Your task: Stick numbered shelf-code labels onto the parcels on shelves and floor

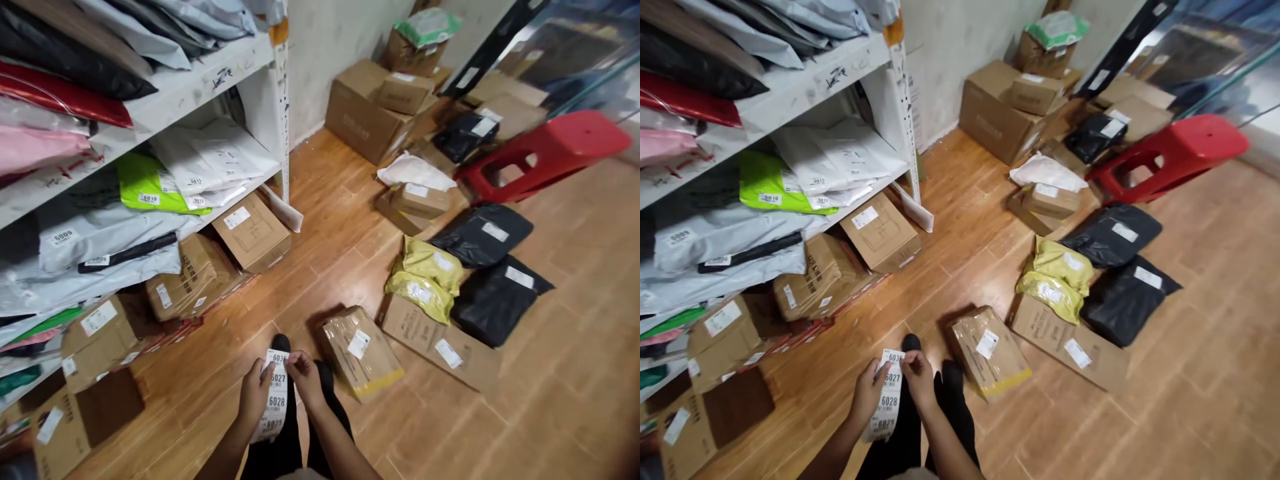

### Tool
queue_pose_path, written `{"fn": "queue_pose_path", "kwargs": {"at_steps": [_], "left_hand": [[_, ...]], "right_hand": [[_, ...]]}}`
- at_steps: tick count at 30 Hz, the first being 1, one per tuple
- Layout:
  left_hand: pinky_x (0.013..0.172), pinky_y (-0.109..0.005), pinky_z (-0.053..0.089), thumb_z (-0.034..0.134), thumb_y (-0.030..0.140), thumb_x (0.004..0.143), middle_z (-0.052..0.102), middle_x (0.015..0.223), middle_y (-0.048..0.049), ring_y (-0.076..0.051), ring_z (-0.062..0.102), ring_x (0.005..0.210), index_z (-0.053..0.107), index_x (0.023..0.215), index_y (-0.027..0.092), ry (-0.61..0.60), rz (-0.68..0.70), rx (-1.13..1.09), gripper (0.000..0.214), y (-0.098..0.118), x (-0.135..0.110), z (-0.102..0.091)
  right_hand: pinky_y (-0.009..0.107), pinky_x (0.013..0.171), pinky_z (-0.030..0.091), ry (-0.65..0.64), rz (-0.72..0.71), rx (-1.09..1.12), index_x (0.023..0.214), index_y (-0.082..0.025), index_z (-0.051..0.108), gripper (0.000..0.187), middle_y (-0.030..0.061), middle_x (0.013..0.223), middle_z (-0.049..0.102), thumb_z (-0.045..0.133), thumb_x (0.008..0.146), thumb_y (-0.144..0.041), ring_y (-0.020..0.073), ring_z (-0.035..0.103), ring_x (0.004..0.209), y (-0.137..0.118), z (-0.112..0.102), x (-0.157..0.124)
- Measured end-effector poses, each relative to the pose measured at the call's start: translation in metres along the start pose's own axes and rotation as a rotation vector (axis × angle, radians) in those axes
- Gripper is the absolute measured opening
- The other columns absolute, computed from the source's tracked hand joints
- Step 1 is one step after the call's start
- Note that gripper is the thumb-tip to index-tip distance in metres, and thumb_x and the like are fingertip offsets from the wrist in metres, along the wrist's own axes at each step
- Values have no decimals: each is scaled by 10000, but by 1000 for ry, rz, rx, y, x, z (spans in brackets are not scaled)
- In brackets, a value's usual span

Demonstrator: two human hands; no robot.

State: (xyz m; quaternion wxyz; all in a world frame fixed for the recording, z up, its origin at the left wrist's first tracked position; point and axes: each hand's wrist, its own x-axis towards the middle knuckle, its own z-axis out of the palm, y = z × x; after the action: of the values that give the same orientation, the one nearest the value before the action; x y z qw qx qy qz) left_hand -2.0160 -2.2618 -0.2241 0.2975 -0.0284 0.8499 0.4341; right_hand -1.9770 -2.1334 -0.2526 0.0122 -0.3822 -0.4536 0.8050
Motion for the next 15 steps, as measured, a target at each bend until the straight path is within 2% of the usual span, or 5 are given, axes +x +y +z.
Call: {"fn": "queue_pose_path", "kwargs": {"at_steps": [3,6,11,13,15], "left_hand": [[533,-231,396,520,577,831,544,555,34,-142,531,550,492,688,205,99,-89,-132,399,-8,27,6],[526,-228,412,571,598,790,546,555,35,-132,524,537,510,670,195,195,-168,-285,425,-10,44,15],[549,-261,465,701,595,676,643,636,0,-157,576,573,616,805,172,165,-265,-557,450,-11,56,41],[509,-278,466,693,627,665,631,593,-1,-166,571,533,623,786,177,133,-336,-640,471,-17,58,60],[503,-290,482,704,628,659,634,596,-14,-174,582,537,627,747,175,99,-402,-655,468,-27,60,81]], "right_hand": [[265,532,434,-80,21,-50,653,-201,548,468,-30,628,528,798,536,-578,122,484,553,-3,9,42],[262,555,446,-187,19,-119,650,-190,591,426,-23,642,555,819,536,-530,127,513,582,-7,10,73],[261,608,452,-347,-4,-208,645,-192,588,365,-32,642,554,824,578,-462,122,523,609,-20,0,110],[268,604,451,-308,-65,-243,657,-192,596,352,-26,636,559,807,609,-470,126,517,601,-27,-6,136],[274,605,452,-213,-151,-256,677,-195,587,367,-23,637,559,783,632,-502,130,514,606,-31,-11,173]]}}
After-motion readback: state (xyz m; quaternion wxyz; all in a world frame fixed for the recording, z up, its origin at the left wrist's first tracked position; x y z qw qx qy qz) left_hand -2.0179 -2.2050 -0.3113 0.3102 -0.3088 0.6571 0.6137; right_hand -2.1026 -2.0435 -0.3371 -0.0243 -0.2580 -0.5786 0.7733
